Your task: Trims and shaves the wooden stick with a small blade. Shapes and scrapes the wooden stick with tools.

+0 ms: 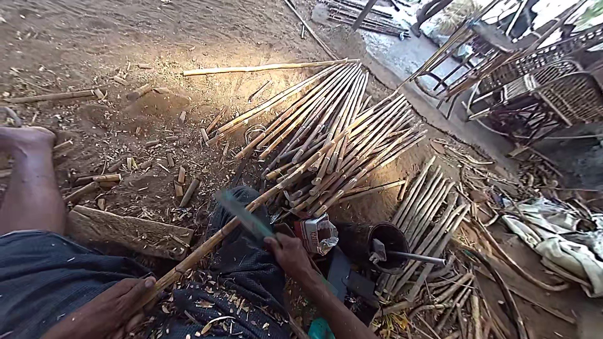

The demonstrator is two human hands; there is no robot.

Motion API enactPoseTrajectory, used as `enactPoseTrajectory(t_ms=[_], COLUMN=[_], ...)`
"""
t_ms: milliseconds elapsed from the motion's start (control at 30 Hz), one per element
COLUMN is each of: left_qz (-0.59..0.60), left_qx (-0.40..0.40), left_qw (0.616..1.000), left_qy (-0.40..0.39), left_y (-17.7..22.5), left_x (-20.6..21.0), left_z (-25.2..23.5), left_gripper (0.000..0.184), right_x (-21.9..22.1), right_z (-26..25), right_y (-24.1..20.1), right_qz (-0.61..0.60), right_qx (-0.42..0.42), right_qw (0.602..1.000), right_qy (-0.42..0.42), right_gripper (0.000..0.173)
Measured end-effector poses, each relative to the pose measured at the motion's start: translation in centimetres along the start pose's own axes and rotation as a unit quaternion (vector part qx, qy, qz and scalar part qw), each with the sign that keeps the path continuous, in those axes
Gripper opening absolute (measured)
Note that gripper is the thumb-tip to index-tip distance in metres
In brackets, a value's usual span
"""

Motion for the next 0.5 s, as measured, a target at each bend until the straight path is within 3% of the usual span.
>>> enactPoseTrajectory(t_ms=[33, 133, 233, 267, 333, 400, 500], left_qz=[0.009, 0.011, -0.158, -0.203, -0.270, -0.312, -0.332], left_qx=[0.003, 0.026, -0.080, -0.022, 0.081, 0.119, 0.124], left_qw=[1.000, 1.000, 0.973, 0.962, 0.933, 0.901, 0.878], left_qy=[-0.005, 0.003, 0.146, 0.179, 0.225, 0.278, 0.321], left_y=[-0.1, -0.3, 3.8, 2.3, -0.9, -1.0, -0.7], left_x=[-0.1, 0.5, 2.7, 2.6, 2.7, 4.0, 4.9], left_z=[-0.1, -0.1, 0.6, 0.4, 0.4, 0.8, 1.7], left_gripper=[0.059, 0.054, 0.044, 0.042, 0.054, 0.066, 0.068], right_x=[0.0, -1.1, -0.9, -0.8, -1.5, -1.9, -2.1], right_z=[0.1, -1.5, -0.5, -0.1, -0.5, -1.4, -0.7], right_y=[-0.2, 0.5, -0.9, -1.5, -1.3, -0.3, -1.5], right_qz=[0.012, -0.078, 0.001, 0.038, 0.007, -0.016, 0.014], right_qx=[-0.007, 0.085, 0.033, 0.013, 0.053, 0.095, 0.093], right_qw=[1.000, 0.991, 0.999, 0.998, 0.998, 0.995, 0.995], right_qy=[-0.003, 0.068, -0.027, -0.058, -0.036, 0.039, -0.009], right_gripper=[0.058, 0.062, 0.058, 0.058, 0.059, 0.062, 0.055])
Point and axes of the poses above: each hand's wrist, its own z-axis away from the middle knuckle, its own x-axis out of the palm, y = z × x, the point moved 1 cm from there along -z, towards the middle knuckle, and after that the axes turned 1 degree about z, right-handed, at the moved point
